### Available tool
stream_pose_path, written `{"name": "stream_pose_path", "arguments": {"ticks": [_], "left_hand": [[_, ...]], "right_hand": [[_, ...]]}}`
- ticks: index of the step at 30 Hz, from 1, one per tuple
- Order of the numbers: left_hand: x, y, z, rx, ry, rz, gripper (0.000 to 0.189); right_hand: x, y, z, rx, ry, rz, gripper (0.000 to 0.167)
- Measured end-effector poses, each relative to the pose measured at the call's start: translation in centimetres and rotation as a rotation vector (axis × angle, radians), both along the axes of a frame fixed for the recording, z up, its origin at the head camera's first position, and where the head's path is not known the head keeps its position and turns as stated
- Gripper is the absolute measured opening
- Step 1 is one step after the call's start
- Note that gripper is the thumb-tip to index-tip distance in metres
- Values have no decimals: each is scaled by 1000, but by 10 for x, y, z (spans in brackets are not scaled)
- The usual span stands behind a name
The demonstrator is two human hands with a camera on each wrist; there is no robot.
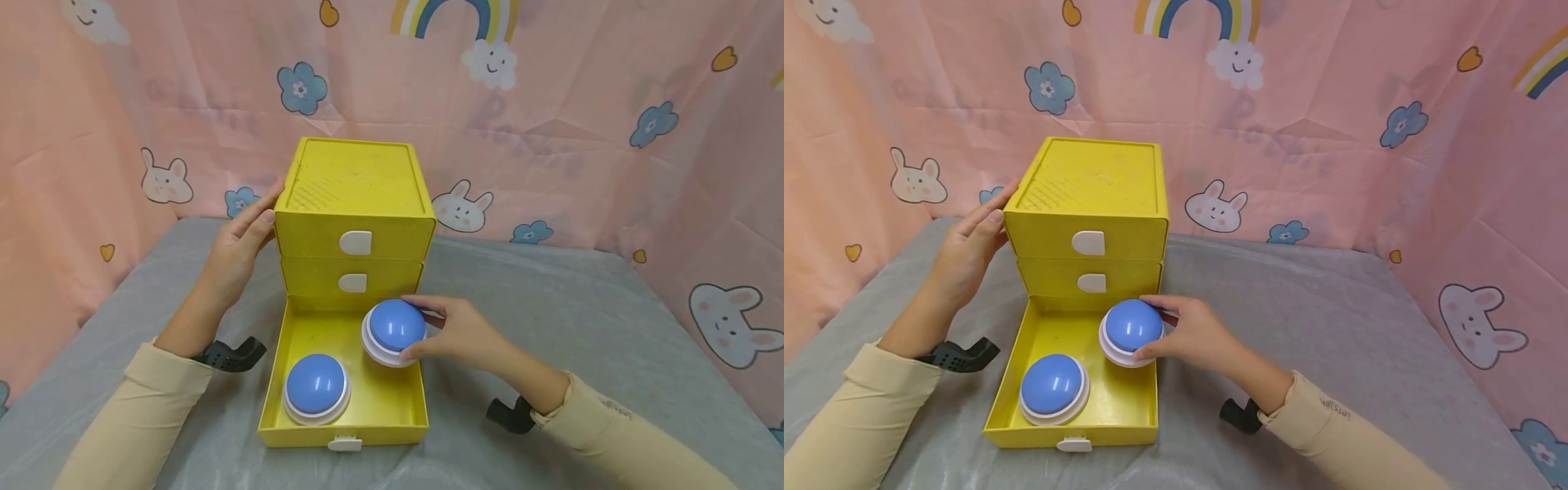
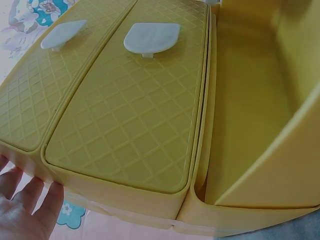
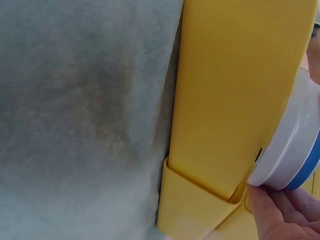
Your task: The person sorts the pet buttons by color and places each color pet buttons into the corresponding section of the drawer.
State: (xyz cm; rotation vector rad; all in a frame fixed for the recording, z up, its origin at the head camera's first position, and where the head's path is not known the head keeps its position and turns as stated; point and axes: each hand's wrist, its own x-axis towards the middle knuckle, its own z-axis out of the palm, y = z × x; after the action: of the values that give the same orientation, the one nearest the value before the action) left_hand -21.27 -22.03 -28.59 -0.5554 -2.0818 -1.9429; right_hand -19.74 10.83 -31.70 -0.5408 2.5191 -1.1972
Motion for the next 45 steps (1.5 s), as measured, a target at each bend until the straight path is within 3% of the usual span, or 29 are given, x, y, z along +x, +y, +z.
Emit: {"name": "stream_pose_path", "arguments": {"ticks": [9,16,21,40,43,45], "left_hand": [[0,0,0,-1,0,9,49],[0,0,1,-3,-4,6,51],[-1,0,2,-8,0,6,49],[-1,-1,1,-8,1,11,49],[0,-1,1,-13,-4,14,50],[0,0,1,-18,-7,13,49]], "right_hand": [[-1,-19,-2,45,42,25,78],[-3,-33,-8,189,185,92,79],[-2,-43,-11,251,240,112,80],[-5,-57,-14,321,210,170,73],[-1,-54,-11,283,192,127,67],[4,-50,-7,200,148,70,59]]}}
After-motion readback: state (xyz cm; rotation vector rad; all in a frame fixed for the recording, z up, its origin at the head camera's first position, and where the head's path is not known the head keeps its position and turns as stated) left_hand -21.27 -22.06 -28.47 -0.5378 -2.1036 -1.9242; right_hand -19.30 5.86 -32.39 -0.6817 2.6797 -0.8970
